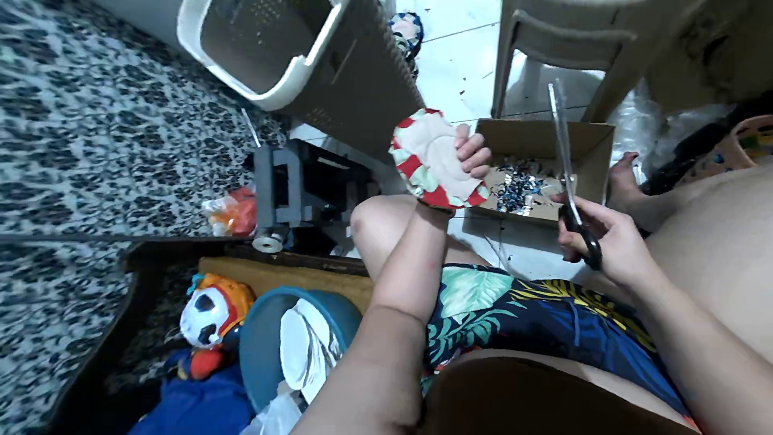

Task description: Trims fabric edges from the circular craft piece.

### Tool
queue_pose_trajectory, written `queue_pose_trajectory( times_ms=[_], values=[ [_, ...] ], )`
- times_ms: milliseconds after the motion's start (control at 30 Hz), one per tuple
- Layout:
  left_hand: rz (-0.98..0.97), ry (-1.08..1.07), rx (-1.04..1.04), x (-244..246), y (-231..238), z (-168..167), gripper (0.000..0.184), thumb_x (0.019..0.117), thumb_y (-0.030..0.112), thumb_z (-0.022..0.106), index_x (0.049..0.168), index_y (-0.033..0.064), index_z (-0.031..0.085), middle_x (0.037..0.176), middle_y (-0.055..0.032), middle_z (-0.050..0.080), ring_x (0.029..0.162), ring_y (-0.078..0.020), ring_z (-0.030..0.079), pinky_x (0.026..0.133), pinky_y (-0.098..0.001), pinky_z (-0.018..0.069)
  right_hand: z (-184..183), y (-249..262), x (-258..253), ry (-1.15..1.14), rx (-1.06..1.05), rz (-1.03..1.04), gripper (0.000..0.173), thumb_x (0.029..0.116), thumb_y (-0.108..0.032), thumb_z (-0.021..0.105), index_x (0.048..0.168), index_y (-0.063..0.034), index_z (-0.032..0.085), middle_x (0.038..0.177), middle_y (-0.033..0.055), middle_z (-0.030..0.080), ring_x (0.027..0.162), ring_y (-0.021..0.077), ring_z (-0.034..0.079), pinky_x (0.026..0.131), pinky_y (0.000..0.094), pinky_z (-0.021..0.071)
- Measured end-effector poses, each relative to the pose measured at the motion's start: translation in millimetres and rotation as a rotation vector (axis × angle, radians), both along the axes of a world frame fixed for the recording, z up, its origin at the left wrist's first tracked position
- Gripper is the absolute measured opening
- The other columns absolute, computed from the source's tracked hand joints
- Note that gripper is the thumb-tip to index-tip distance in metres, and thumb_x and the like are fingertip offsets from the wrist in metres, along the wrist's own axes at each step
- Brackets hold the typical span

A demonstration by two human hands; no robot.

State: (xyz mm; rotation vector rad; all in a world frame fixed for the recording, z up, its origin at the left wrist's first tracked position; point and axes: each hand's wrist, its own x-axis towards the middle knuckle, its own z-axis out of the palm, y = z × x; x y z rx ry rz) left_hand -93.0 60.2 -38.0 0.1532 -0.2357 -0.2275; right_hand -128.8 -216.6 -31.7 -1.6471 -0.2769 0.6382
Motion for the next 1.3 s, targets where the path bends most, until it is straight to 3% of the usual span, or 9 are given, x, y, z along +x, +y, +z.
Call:
queue_pose_trajectory(
  times_ms=[100, 267, 800, 867, 900, 967, 1000, 1133, 1300],
  values=[
    [-0.162, -0.216, -0.041, 17, 5, -19, 0.022, 0.0993, 0.024, 0.056, 0.095, 0.0121, 0.075, 0.081, -0.0021, 0.074, 0.067, -0.0132, 0.072, 0.061, -0.0252, 0.06, -2, -1, 0, -0.01, -0.004, 0.001, 0.065, 0.0842, -0.034, 0.073, 0.14, -0.0066, 0.055, 0.084, -0.0054, 0.063, 0.059, 0.0017, 0.06, 0.054, 0.0191, 0.0549],
    [-0.169, -0.244, -0.112, 19, 0, -17, 0.022, 0.097, 0.027, 0.06, 0.09, 0.0098, 0.073, 0.079, -0.0053, 0.074, 0.065, -0.0157, 0.073, 0.058, -0.0269, 0.0605, -6, 1, -1, -0.013, 0.011, 0.004, 0.069, 0.0818, -0.042, 0.075, 0.137, -0.0063, 0.055, 0.083, -0.0088, 0.062, 0.058, -0.0008, 0.059, 0.054, 0.0171, 0.0537],
    [-0.147, -0.141, -0.052, 9, -13, -8, 0.021, 0.094, 0.029, 0.064, 0.08, 0.0135, 0.068, 0.068, -0.0024, 0.07, 0.055, -0.0138, 0.069, 0.05, -0.0251, 0.0572, -9, 4, -1, -0.035, 0.021, 0.005, 0.068, 0.0833, -0.039, 0.074, 0.137, -0.0028, 0.054, 0.086, -0.0073, 0.062, 0.059, 0.0001, 0.06, 0.054, 0.0178, 0.0551],
    [0.045, 0.065, 0.218, 0, -6, -4, 0.029, 0.1007, 0.03, 0.053, 0.076, 0.0162, 0.061, 0.063, 0.0016, 0.064, 0.05, -0.0093, 0.063, 0.045, -0.0227, 0.0519, -9, 5, -1, -0.017, 0.019, 0.006, 0.069, 0.0832, -0.039, 0.074, 0.138, -0.0027, 0.053, 0.087, -0.0062, 0.062, 0.06, 0.0012, 0.061, 0.056, 0.0189, 0.0562],
    [0.174, 0.249, 0.56, -5, 1, 4, 0.032, 0.106, 0.027, 0.038, 0.08, 0.0155, 0.054, 0.063, 0.0033, 0.056, 0.052, -0.0074, 0.054, 0.048, -0.0229, 0.0469, -9, 6, -1, -0.014, 0.014, 0.021, 0.071, 0.0833, -0.039, 0.073, 0.139, -0.0018, 0.052, 0.09, -0.0048, 0.063, 0.064, 0.0023, 0.063, 0.059, 0.0203, 0.0575],
    [0.36, 0.572, 1.286, 0, 5, 14, 0.02, 0.1061, 0.009, 0.04, 0.105, 0.001, 0.058, 0.08, -0.0063, 0.059, 0.069, -0.0125, 0.059, 0.064, -0.0317, 0.0529, -9, 6, 2, -0.02, -0.032, 0.121, 0.08, 0.0863, -0.043, 0.071, 0.147, 0.0003, 0.041, 0.108, 0.0017, 0.064, 0.082, 0.0053, 0.065, 0.074, 0.0238, 0.0582],
    [0.378, 0.642, 1.449, 4, 4, 14, 0.021, 0.1031, 0.006, 0.043, 0.114, -0.0026, 0.06, 0.089, -0.01, 0.063, 0.077, -0.0148, 0.062, 0.072, -0.0358, 0.0547, -7, 6, 3, -0.018, -0.081, 0.159, 0.085, 0.0865, -0.042, 0.071, 0.151, 0.0004, 0.036, 0.116, 0.0051, 0.063, 0.089, 0.0061, 0.064, 0.079, 0.0248, 0.0564],
    [0.389, 0.679, 1.559, 6, 1, 16, 0.026, 0.098, 0.001, 0.046, 0.12, -0.0037, 0.059, 0.094, -0.0119, 0.065, 0.081, -0.0159, 0.064, 0.073, -0.0376, 0.056, -5, 9, 2, 0.02, -0.186, 0.194, 0.087, 0.0892, -0.038, 0.071, 0.157, -0.0018, 0.029, 0.127, 0.0101, 0.062, 0.096, 0.0106, 0.063, 0.084, 0.0299, 0.0543],
    [0.367, 0.584, 1.622, 3, -1, 15, 0.021, 0.0931, -0.003, 0.049, 0.11, -0.0028, 0.062, 0.089, -0.01, 0.066, 0.077, -0.0142, 0.065, 0.071, -0.037, 0.0558, -8, 9, 1, 0.021, -0.086, 0.136, 0.078, 0.0892, -0.04, 0.071, 0.148, 0.0022, 0.043, 0.107, 0.0033, 0.067, 0.084, 0.0057, 0.067, 0.078, 0.0237, 0.0581]
  ],
)
